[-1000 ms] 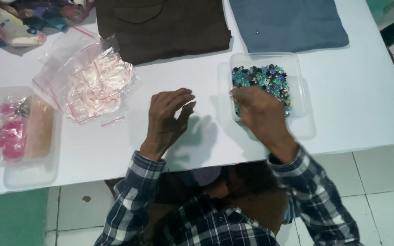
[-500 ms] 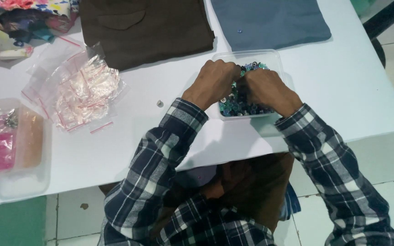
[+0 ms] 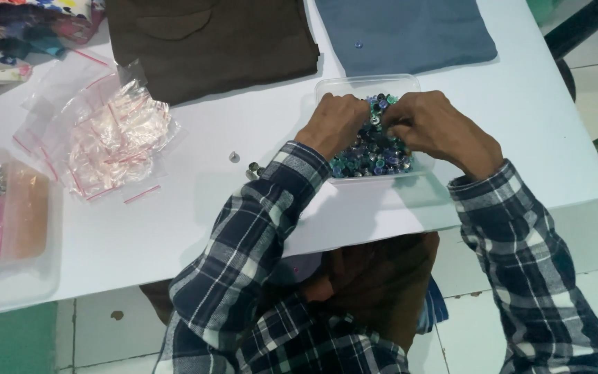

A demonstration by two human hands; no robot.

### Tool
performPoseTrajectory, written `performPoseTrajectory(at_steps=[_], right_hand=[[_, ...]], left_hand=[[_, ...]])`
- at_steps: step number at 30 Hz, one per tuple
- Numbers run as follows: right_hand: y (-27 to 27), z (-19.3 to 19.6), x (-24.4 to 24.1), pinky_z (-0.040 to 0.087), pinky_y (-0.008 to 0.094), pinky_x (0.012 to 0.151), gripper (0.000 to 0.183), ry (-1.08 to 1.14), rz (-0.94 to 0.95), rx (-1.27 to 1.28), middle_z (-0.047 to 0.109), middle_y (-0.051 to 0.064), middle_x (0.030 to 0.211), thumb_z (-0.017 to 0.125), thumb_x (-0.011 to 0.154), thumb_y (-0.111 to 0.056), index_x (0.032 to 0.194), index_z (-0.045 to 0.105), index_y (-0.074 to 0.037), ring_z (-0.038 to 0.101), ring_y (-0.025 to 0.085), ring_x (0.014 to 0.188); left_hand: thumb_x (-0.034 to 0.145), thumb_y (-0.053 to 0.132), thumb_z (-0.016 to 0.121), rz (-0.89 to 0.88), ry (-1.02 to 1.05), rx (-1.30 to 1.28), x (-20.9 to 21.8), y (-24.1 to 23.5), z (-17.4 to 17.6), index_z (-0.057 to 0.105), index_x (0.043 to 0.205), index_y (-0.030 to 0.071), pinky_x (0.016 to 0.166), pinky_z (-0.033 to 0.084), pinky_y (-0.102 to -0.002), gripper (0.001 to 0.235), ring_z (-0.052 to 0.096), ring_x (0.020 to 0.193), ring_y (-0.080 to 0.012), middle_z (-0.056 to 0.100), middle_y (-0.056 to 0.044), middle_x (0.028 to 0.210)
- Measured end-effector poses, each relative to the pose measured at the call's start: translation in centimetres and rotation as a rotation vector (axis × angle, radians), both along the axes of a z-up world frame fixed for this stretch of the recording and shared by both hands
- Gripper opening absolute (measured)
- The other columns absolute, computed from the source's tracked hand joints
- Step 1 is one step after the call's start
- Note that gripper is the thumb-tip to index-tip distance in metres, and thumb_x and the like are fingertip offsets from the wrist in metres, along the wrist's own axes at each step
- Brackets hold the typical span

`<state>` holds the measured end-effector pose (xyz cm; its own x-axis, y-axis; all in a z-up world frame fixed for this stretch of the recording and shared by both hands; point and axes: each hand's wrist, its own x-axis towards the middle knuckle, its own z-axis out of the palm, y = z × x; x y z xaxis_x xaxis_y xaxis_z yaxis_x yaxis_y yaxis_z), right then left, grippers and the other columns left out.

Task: Sorting various buttons from a container and placing them into small plastic bags for packaging.

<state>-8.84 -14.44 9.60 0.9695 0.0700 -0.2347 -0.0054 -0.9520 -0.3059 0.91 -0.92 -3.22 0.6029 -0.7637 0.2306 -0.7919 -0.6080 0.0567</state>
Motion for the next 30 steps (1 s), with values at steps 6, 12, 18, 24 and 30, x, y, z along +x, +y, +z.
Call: performPoseTrajectory(at_steps=[6, 12, 18, 24, 30], right_hand=[[1.5, -0.8, -0.1, 0.062, 0.037, 0.079, 0.026, 0.035, 0.25, -0.299, 0.077, 0.013, 0.101, 0.066, 0.091, -0.007, 0.111, 0.079, -0.016, 0.076, 0.029, 0.092], [-1.2, -5.8, 1.7, 0.061, 0.039, 0.073, 0.023, -0.023, 0.191, -0.263, 0.074, 0.018, 0.095, 0.065, 0.09, -0.003, 0.112, 0.073, -0.005, 0.076, 0.033, 0.087], [-1.8, -2.9, 1.3, 0.054, 0.05, 0.08, 0.023, -0.042, 0.025, 0.165, 0.071, 0.028, 0.109, 0.063, 0.1, -0.014, 0.117, 0.077, -0.008, 0.068, 0.048, 0.101], [-1.2, -0.8, 0.4, 0.055, 0.046, 0.072, 0.019, -0.059, -0.059, 0.381, 0.071, 0.026, 0.097, 0.062, 0.1, -0.012, 0.111, 0.077, -0.005, 0.07, 0.039, 0.089], [-2.3, -3.1, 1.0, 0.056, 0.037, 0.066, 0.017, -0.059, -0.105, 0.515, 0.071, 0.019, 0.086, 0.063, 0.1, -0.012, 0.108, 0.078, -0.007, 0.068, 0.027, 0.079]], left_hand=[[0.081, 0.005, 0.076, 0.033, 0.196, -0.16, 0.5, 2.5, 5.1, 0.076, 0.093, 0.008, 0.081, 0.059, -0.043, 0.012, 0.075, 0.08, -0.0317, 0.072, -0.012, 0.08], [0.082, 0.006, 0.075, 0.037, 0.399, -0.222, 0.3, 3.4, 7.7, 0.078, 0.095, 0.01, 0.084, 0.058, -0.048, 0.014, 0.075, 0.086, -0.0347, 0.076, -0.012, 0.084], [0.084, 0.01, 0.073, 0.05, 0.429, -0.227, -0.2, 3.3, 7.4, 0.079, 0.094, 0.014, 0.084, 0.059, -0.046, 0.012, 0.075, 0.086, -0.0318, 0.077, -0.01, 0.085], [0.086, 0.007, 0.067, -0.03, 0.604, -0.338, -1.7, 4.0, 9.2, 0.077, 0.105, 0.013, 0.087, 0.058, -0.046, 0.022, 0.075, 0.09, -0.0316, 0.077, -0.014, 0.089], [0.082, 0.006, 0.071, -0.105, 0.65, -0.488, -0.9, 3.2, 7.3, 0.075, 0.103, 0.01, 0.086, 0.058, -0.045, 0.021, 0.077, 0.083, -0.0278, 0.077, -0.011, 0.08]])
